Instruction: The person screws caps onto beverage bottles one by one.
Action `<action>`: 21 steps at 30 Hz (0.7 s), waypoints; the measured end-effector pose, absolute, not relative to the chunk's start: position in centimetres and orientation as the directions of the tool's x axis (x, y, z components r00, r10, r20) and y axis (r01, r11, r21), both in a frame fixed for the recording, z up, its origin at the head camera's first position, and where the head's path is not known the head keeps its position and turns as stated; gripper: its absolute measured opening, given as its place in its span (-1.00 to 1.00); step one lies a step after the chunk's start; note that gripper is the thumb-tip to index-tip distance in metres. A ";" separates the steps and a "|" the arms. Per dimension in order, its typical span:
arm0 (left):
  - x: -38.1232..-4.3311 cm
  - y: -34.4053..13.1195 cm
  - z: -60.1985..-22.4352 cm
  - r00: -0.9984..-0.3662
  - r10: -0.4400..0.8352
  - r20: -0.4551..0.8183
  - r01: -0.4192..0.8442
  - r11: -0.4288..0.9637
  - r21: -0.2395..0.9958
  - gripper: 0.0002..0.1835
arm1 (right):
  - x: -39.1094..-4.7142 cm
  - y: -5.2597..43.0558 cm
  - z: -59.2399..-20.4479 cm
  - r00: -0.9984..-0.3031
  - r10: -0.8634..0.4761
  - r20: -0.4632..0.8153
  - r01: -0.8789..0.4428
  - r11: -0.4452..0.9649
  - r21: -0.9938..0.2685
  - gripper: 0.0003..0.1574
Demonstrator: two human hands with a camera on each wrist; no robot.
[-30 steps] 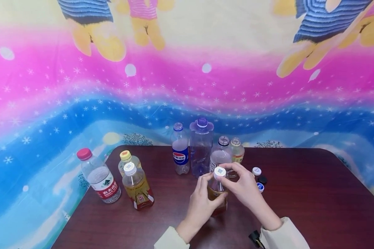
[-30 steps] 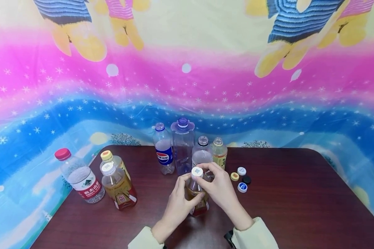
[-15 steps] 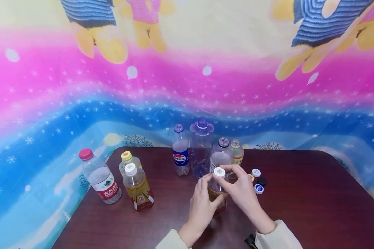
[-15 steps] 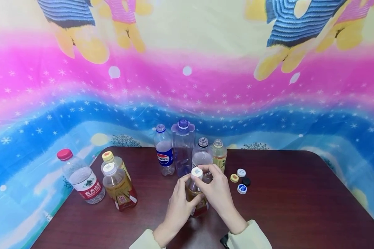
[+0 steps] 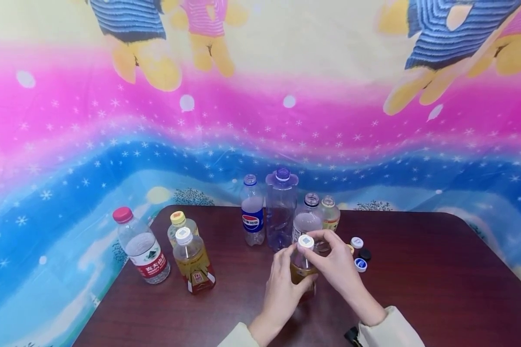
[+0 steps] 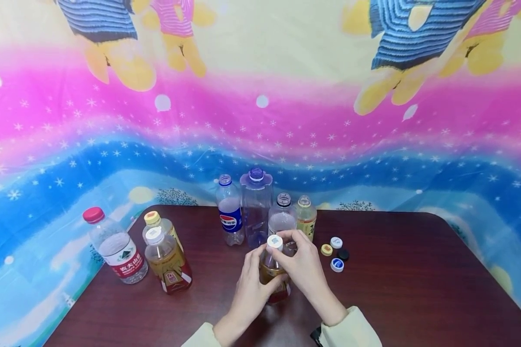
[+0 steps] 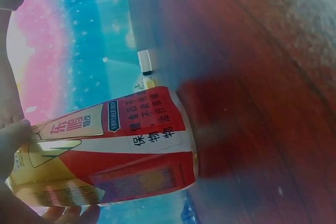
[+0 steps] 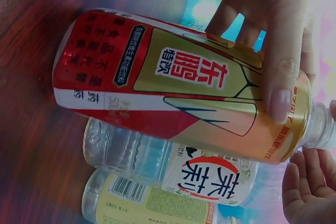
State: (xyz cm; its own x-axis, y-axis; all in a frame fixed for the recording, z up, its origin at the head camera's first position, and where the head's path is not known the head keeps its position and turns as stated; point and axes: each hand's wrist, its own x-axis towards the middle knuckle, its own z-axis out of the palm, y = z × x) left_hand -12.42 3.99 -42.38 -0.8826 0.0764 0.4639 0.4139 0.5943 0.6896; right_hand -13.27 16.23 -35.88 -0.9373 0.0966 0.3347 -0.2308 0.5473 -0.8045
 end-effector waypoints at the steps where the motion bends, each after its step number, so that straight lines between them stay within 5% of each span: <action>1: -12.4 4.0 -42.3 -0.883 0.075 0.463 0.413 0.592 0.693 -0.28 | -13.3 16.3 -35.8 -0.936 0.094 0.340 -0.235 0.552 -0.800 -0.63; 12: -12.3 3.3 -42.1 -0.916 0.040 0.400 0.355 0.546 0.759 -0.29 | -13.3 17.7 -35.7 -0.916 0.007 0.401 -0.316 0.602 -0.733 -0.67; 16: -13.0 1.7 -41.8 -0.931 -0.026 0.364 0.302 0.505 0.809 -0.25 | -13.6 19.9 -35.5 -0.884 0.094 0.458 -0.303 0.631 -0.714 -0.76; 21: -14.5 -0.9 -41.1 -0.916 -0.185 0.356 0.235 0.470 0.851 -0.23 | -14.8 23.8 -35.9 -0.863 0.271 0.427 -0.132 0.695 -0.707 -0.67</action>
State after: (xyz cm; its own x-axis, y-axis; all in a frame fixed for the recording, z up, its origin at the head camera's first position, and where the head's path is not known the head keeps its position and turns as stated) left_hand -14.46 -0.86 -41.11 -0.9159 -0.1854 0.3559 0.2354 0.4701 0.8506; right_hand -14.78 23.78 -35.90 -0.8626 0.2707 0.4273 -0.1318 0.6953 -0.7066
